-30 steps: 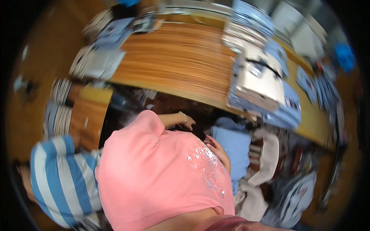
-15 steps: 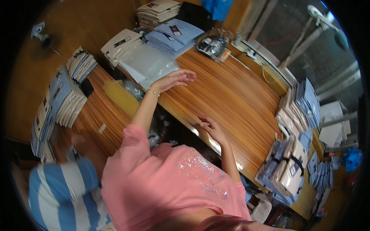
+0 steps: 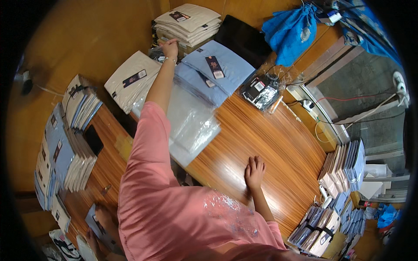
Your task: The person packs a beige shirt into a clear plastic bag by hand, then takes a blue shirt from a large pile on the floor and places it onto a table to prepare for folding.
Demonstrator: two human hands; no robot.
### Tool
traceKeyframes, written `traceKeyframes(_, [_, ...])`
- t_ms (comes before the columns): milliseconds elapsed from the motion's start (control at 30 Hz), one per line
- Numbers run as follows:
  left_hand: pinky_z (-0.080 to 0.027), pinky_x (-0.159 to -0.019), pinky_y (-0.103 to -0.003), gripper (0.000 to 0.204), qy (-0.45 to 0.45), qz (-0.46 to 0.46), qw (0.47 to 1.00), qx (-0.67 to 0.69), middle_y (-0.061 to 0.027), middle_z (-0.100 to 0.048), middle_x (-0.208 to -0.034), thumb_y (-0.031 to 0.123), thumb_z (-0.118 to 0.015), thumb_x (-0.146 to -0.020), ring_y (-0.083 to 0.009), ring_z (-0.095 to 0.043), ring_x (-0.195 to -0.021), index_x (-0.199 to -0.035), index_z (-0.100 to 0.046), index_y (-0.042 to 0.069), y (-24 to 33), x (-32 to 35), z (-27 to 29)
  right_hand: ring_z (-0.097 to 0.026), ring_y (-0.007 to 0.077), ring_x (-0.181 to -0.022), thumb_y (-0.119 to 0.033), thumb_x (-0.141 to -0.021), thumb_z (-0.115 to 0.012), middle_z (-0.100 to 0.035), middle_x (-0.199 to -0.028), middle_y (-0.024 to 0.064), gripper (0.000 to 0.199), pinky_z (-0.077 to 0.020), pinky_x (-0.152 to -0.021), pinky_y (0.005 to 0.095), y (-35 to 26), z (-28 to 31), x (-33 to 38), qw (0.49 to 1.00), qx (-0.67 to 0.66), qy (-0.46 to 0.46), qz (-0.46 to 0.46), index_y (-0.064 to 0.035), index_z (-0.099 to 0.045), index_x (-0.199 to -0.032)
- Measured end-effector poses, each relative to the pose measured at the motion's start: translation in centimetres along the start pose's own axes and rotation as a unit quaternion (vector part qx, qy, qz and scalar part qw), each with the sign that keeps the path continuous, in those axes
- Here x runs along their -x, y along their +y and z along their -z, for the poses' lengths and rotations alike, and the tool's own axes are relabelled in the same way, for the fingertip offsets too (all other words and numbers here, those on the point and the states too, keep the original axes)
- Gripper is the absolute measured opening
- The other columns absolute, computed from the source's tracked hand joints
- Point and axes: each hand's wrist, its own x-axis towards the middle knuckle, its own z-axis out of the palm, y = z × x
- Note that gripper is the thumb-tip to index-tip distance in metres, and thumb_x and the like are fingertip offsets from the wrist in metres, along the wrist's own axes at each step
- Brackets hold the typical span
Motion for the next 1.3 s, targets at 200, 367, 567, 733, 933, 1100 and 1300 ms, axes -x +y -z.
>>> traceKeyframes(200, [-0.051,-0.072,-0.039,0.010,0.032,0.200,0.975,0.085,-0.0119,-0.061,-0.071,0.009,-0.058,-0.079,-0.0231,-0.061,-0.069,-0.081,-0.058,0.000,-4.0,-2.0,-5.7,-0.036,0.0320,-0.119,-0.019,-0.081,-0.049,-0.045,-0.122,0.0168,0.037,-0.0210,-0.100,0.0496,0.8,0.1,0.2,0.998,0.028,-0.035,-0.043,-0.0086,-0.051,-0.117])
traceKeyframes(367, [-0.050,-0.050,-0.031,0.004,0.009,0.146,0.976,0.159,-0.0096,-0.053,-0.064,0.000,-0.051,-0.080,-0.0189,-0.056,-0.055,-0.084,-0.048,-0.001,-3.1,-3.4,-4.9,-0.037,0.0312,-0.119,-0.020,-0.081,-0.050,-0.045,-0.121,0.0166,0.036,-0.0182,-0.101,0.0486,0.8,-0.1,-0.3,0.998,0.000,-0.053,-0.044,-0.0089,-0.052,-0.115])
traceKeyframes(567, [-0.049,-0.058,-0.034,0.005,0.012,0.160,0.961,0.225,-0.0099,-0.053,-0.084,0.000,-0.046,-0.082,-0.0203,-0.053,-0.065,-0.087,-0.047,0.001,-1.4,-3.8,-5.8,-0.037,0.0303,-0.120,-0.019,-0.080,-0.051,-0.045,-0.122,0.0161,0.036,-0.0182,-0.102,0.0486,0.6,0.2,-0.8,0.996,-0.003,-0.064,-0.056,-0.0086,-0.053,-0.114])
traceKeyframes(733, [-0.046,-0.072,-0.041,0.017,-0.013,0.286,0.877,0.386,-0.0092,-0.053,-0.098,0.013,-0.044,-0.088,-0.0239,-0.053,-0.086,-0.102,-0.049,0.004,-1.0,-6.3,-6.4,-0.037,0.0300,-0.119,-0.018,-0.080,-0.052,-0.046,-0.121,0.0157,0.036,-0.0184,-0.102,0.0482,0.8,0.2,-1.0,0.997,-0.013,-0.061,-0.053,-0.0086,-0.053,-0.114])
traceKeyframes(933, [-0.041,-0.083,-0.055,0.019,-0.008,0.344,0.856,0.385,-0.0096,-0.053,-0.101,0.013,-0.049,-0.086,-0.0262,-0.051,-0.094,-0.101,-0.050,0.002,2.2,-3.6,-6.7,-0.038,0.0293,-0.119,-0.017,-0.079,-0.053,-0.046,-0.120,0.0145,0.035,-0.0188,-0.101,0.0479,0.9,0.0,-0.6,0.997,-0.013,-0.047,-0.060,-0.0092,-0.054,-0.113])
traceKeyframes(1100, [-0.034,-0.091,-0.058,0.028,-0.052,0.324,0.898,0.294,-0.0141,-0.049,-0.114,0.012,-0.050,-0.083,-0.0303,-0.045,-0.108,-0.109,-0.047,0.002,3.5,-3.6,-6.6,-0.039,0.0289,-0.118,-0.017,-0.079,-0.054,-0.046,-0.121,0.0139,0.035,-0.0188,-0.101,0.0477,1.0,0.1,-0.6,0.996,-0.027,-0.048,-0.064,-0.0098,-0.055,-0.113])
traceKeyframes(1300, [-0.033,-0.094,-0.055,0.027,-0.028,0.301,0.889,0.344,-0.0172,-0.049,-0.116,0.008,-0.045,-0.084,-0.0337,-0.045,-0.110,-0.109,-0.047,-0.001,5.6,-3.4,-6.2,-0.038,0.0285,-0.119,-0.017,-0.079,-0.054,-0.046,-0.121,0.0136,0.035,-0.0187,-0.102,0.0470,1.1,0.3,-0.7,0.997,-0.031,-0.045,-0.059,-0.0099,-0.055,-0.113])
